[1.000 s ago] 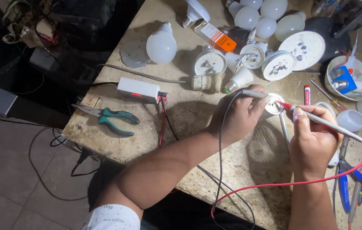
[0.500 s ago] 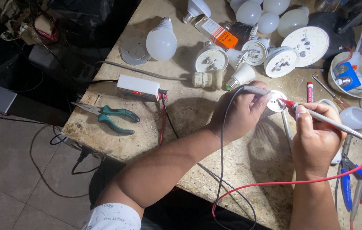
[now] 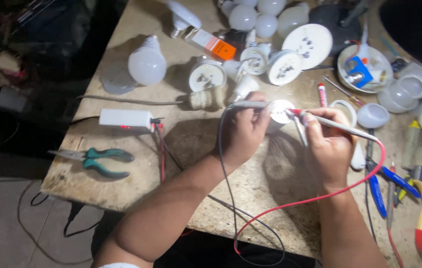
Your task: Testing and repairing LED bulbs using multimeter probes and hand tools at a workbench
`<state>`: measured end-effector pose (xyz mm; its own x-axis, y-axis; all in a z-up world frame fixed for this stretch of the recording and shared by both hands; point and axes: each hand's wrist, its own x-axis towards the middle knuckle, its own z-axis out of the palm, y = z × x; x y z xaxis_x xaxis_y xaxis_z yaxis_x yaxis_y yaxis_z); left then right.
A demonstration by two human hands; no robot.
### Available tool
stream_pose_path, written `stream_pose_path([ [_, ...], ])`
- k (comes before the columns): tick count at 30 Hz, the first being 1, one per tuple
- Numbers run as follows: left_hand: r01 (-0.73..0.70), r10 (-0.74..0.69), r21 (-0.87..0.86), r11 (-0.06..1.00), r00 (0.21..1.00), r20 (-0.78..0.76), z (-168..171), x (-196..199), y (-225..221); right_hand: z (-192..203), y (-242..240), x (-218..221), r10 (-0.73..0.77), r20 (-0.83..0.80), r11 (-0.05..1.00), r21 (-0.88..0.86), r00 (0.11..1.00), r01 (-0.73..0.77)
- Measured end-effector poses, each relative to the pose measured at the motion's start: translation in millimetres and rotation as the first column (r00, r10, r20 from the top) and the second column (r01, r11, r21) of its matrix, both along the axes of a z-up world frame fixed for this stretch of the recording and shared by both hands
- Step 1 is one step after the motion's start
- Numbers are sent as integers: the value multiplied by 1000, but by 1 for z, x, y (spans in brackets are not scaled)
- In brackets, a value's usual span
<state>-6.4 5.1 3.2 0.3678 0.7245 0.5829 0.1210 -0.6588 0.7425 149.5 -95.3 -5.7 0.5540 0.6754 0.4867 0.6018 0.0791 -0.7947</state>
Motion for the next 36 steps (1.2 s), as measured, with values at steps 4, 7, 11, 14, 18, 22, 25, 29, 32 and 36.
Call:
stream_pose_path([
  [4, -3, 5, -90, 996, 1000, 21, -9, 8, -2, 8, -2, -3, -67, -103, 998, 2, 992, 67],
  [7, -11, 11, -114, 993, 1000, 4, 6, 1, -3, 13, -3, -7, -76, -172, 997, -4, 982, 77],
  [11, 4, -6, -151, 989, 1000, -14, 9, -1, -5, 11, -2, -7, -95, -191, 995, 16, 977, 100],
  [14, 12, -11, -179, 984, 1000, 5, 6, 2, -5, 16, -2, -12, -98, -219, 994, 22, 971, 105],
  [18, -12, 8, -193, 981, 1000, -25, 12, -3, -7, 4, -1, -9, -91, -244, 995, 23, 966, 99],
  [22, -5, 1, -229, 973, 1000, -16, 13, -2, -10, 2, 1, -7, -77, -265, 996, 23, 961, 87],
  [25, -8, 8, -252, 968, 1000, -2, 12, -1, -10, 4, 0, -6, -70, -269, 997, 13, 961, 76],
  [29, -39, 38, -214, 976, 999, -12, 5, 0, -7, 8, 1, -9, -54, -256, 998, 15, 965, 60],
  [32, -50, 48, -207, 977, 999, -15, 5, -1, -9, 12, 0, -11, -59, -250, 998, 5, 966, 62],
  [36, -59, 54, -191, 980, 998, -29, 6, -1, -9, 11, 0, -11, -65, -250, 998, -6, 966, 66],
])
